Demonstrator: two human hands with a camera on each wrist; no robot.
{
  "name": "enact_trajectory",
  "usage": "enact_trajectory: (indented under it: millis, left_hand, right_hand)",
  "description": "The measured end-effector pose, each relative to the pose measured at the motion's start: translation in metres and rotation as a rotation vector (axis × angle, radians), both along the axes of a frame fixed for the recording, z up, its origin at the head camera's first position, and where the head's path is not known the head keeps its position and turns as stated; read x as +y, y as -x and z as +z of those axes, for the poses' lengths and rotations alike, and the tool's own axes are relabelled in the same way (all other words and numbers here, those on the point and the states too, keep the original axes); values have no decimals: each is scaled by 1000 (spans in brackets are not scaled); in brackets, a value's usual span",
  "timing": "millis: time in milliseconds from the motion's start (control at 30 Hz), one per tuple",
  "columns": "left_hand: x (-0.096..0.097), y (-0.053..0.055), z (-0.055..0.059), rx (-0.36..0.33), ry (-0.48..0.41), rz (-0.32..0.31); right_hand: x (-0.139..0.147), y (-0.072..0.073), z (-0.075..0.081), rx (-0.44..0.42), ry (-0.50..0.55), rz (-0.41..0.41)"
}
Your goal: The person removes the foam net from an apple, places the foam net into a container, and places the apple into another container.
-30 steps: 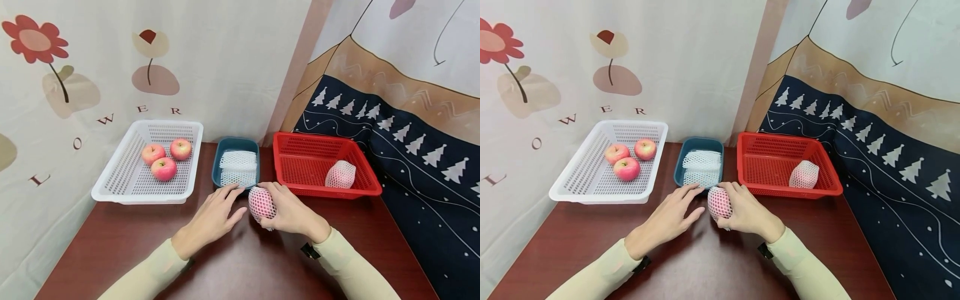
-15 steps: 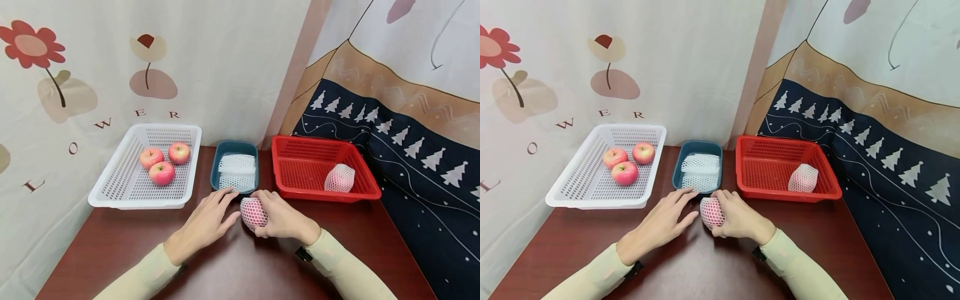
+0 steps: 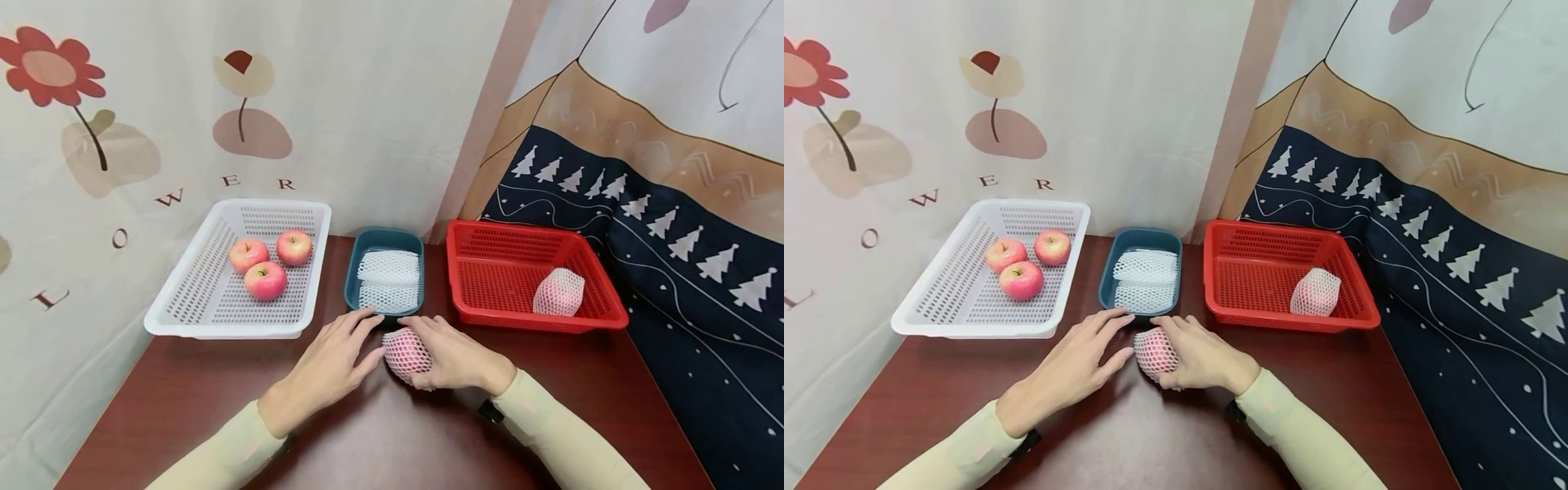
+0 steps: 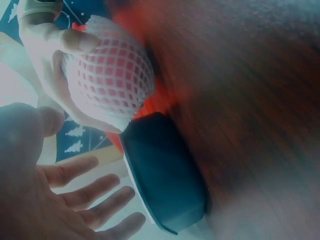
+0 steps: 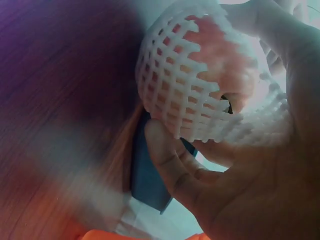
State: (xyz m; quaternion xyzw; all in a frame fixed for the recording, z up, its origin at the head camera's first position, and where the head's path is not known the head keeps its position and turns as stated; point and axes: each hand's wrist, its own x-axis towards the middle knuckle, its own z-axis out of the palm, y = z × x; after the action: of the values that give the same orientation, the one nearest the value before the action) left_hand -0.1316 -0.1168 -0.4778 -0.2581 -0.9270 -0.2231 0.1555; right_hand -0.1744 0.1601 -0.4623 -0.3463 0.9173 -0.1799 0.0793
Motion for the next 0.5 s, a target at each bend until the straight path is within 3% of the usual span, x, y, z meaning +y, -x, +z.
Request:
enact_trajectory:
  millis: [500]
  left_hand:
    - [-8, 3, 0, -2, 0, -1]
  right_hand:
    - [10, -8, 1, 15, 73, -28]
